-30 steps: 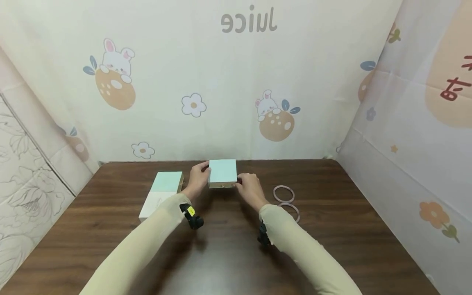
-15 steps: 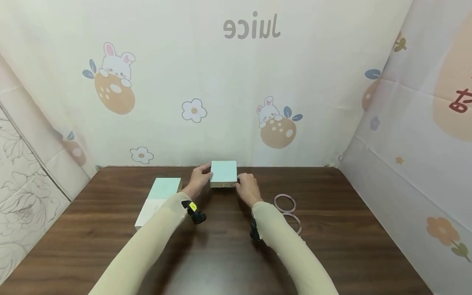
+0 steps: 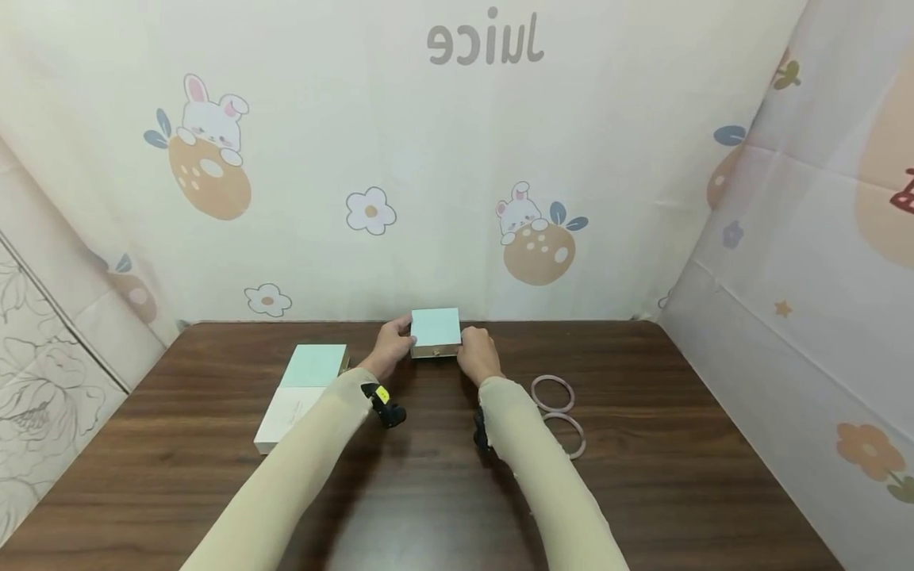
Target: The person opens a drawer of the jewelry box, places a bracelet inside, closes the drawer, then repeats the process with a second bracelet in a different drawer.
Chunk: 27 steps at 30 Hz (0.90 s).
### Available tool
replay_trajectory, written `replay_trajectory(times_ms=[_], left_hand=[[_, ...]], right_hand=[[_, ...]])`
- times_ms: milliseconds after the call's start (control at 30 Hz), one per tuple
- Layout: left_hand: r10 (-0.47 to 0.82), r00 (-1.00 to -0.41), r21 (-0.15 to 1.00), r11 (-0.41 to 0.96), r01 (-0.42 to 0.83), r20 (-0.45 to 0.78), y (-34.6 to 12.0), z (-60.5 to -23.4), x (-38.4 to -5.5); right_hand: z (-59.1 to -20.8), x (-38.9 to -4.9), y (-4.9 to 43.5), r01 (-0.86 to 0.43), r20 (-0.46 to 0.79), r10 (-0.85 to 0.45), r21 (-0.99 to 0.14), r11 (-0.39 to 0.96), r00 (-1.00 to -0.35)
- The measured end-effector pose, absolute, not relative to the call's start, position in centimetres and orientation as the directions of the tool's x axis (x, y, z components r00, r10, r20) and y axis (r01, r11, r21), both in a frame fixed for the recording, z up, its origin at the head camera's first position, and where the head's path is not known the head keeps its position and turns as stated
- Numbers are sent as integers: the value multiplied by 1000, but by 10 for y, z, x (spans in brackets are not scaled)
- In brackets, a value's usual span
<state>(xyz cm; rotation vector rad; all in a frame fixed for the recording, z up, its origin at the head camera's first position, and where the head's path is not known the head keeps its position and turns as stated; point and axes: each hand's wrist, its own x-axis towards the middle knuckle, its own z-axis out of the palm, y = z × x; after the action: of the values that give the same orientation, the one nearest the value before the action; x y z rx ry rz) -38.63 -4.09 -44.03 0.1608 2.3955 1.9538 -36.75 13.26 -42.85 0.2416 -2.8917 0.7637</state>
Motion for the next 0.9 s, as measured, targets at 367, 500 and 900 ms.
replay_trajectory(times_ms=[367, 500, 900], left_hand=[[93, -996, 976, 215, 27, 7, -40, -449, -391], [72, -997, 974, 227, 28, 12, -39, -452, -392], [77, -997, 964, 265, 17, -3, -38, -450, -389]], right_hand=[[-434, -370, 131, -175, 138, -124, -460, 871, -983], [-438, -373, 130, -147, 111, -107, -467, 872, -988], [-434, -369, 131, -123, 16, -131, -476, 871, -991]])
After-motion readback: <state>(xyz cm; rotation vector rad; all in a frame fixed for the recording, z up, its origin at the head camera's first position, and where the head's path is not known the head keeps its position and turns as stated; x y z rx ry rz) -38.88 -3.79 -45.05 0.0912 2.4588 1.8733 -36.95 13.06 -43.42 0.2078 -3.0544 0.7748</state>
